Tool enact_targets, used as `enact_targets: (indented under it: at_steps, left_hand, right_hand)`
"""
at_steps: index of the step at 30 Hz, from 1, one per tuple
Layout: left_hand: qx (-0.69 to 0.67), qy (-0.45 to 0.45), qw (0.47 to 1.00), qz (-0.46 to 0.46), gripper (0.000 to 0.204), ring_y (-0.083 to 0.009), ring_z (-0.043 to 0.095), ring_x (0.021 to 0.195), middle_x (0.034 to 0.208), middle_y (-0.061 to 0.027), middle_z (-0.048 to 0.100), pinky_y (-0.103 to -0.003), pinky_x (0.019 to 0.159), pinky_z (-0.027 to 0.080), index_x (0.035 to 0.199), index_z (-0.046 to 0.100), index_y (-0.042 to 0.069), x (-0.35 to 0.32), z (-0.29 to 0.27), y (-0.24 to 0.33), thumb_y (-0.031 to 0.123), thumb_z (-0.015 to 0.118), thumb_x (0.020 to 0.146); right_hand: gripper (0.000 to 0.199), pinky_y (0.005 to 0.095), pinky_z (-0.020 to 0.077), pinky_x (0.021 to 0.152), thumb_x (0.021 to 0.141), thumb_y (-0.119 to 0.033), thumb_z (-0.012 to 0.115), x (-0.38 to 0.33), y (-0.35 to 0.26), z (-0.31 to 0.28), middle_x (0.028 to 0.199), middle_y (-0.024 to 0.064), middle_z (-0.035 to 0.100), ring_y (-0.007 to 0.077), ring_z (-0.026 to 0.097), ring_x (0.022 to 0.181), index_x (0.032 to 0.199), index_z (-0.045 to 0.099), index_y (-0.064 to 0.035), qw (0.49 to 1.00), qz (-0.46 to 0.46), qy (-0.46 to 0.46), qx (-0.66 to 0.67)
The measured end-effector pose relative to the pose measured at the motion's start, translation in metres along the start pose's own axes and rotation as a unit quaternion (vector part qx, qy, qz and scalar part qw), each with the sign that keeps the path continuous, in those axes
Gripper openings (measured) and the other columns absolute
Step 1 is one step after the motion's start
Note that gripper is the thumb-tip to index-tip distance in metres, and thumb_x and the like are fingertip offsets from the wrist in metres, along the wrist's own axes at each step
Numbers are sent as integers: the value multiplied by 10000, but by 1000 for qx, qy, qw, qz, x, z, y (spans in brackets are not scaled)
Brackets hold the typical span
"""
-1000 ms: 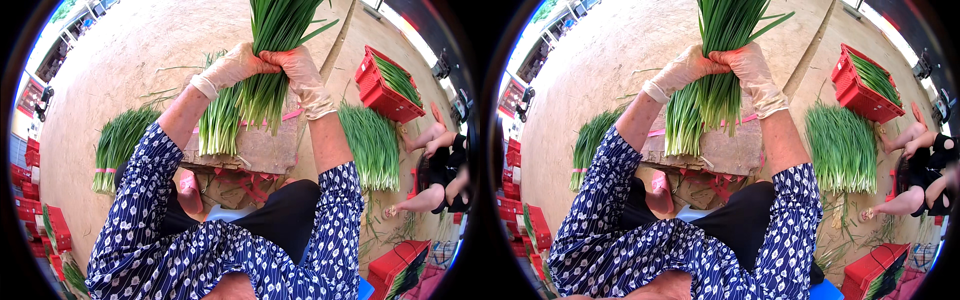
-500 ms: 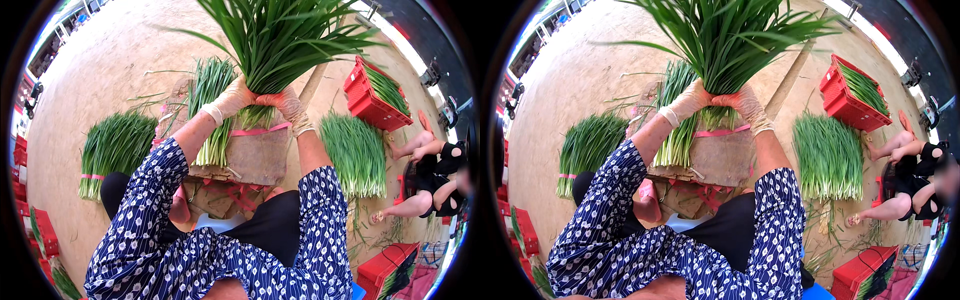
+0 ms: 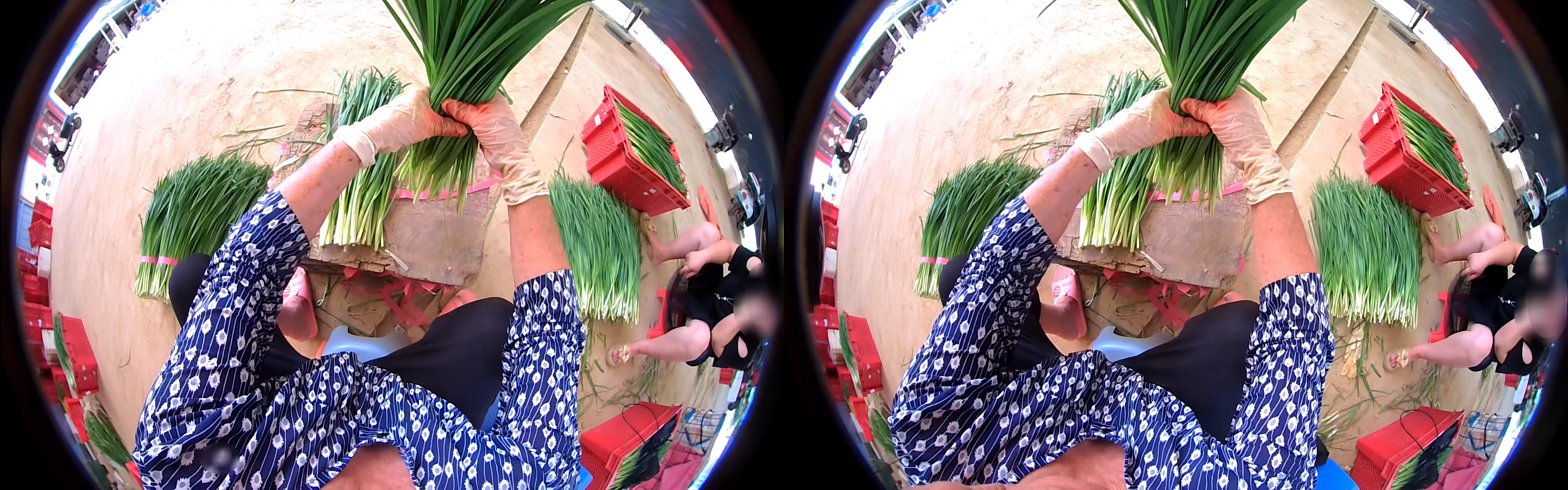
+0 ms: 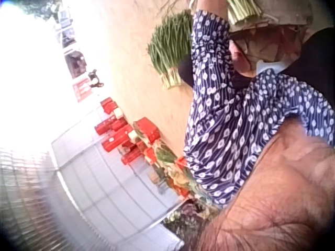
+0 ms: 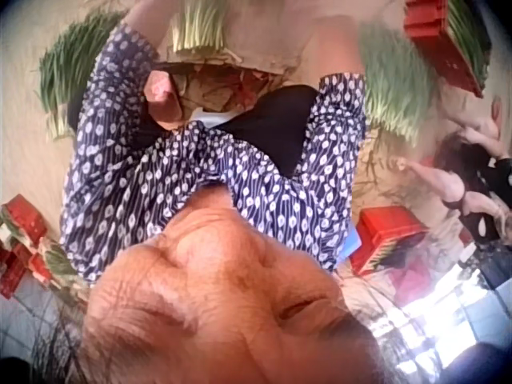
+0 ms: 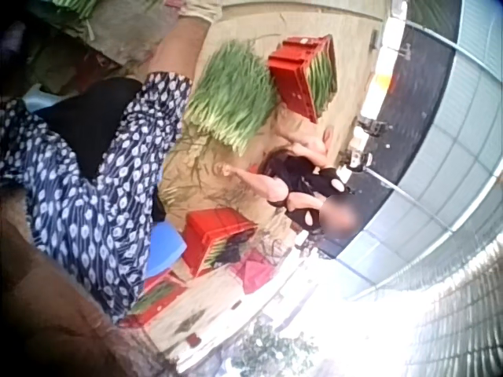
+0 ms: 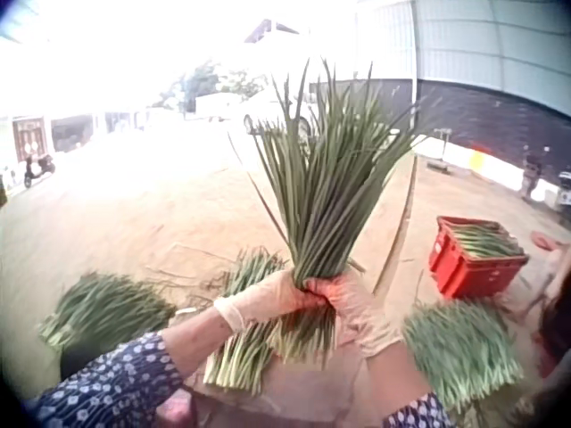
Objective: The person bundles green onions by hand, gathering a group of onions, aligning them on a wooden block, and tying them together using red ribbons.
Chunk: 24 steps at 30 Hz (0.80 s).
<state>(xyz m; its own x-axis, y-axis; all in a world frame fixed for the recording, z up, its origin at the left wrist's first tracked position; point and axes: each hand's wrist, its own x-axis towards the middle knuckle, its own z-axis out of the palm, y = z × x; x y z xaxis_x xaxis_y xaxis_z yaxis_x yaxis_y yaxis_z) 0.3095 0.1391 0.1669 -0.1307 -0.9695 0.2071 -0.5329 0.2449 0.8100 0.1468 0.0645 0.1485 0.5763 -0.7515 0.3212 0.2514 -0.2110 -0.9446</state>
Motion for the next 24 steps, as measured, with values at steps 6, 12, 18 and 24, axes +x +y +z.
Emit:
enact_targets:
  at_steps: [6, 12, 18, 24]
  left_hand:
    - [-59, -54, 980, -185, 380, -62, 565, 571, 686, 40, 643, -254, 435, 387, 918, 748, 119, -23, -18, 5, 487, 760, 824]
    - [-137, -34, 931, -335, 437, -134, 659, 661, 781, -25, 705, -316, 507, 519, 946, 738, 43, -54, -7, -62, 458, 781, 819]
    - [3, -29, 951, -309, 537, -190, 639, 637, 743, -126, 660, -372, 516, 524, 926, 680, -91, -48, 13, -50, 393, 841, 755]
    - [144, -61, 951, -265, 521, -261, 695, 676, 872, -197, 682, -388, 558, 546, 1060, 571, -59, -79, 15, -41, 266, 834, 748]
  right_hand:
    - [237, 324, 569, 732, 889, -115, 731, 7, 5, 21, 984, 71, 723, 169, 682, 827, 1095, 691, -5, 973, 183, -48, 136]
    - [197, 355, 570, 703, 894, -132, 733, 6, 114, 50, 933, 73, 721, 178, 677, 779, 1027, 707, 9, 940, 305, -16, 151]
    - [196, 385, 541, 656, 905, -163, 731, -6, 184, 7, 885, 84, 710, 203, 646, 724, 989, 710, 13, 943, 325, 75, -14]
    - [312, 437, 566, 683, 877, -242, 771, -13, 162, 24, 916, 100, 710, 226, 674, 767, 1018, 676, 20, 935, 313, 113, 123]
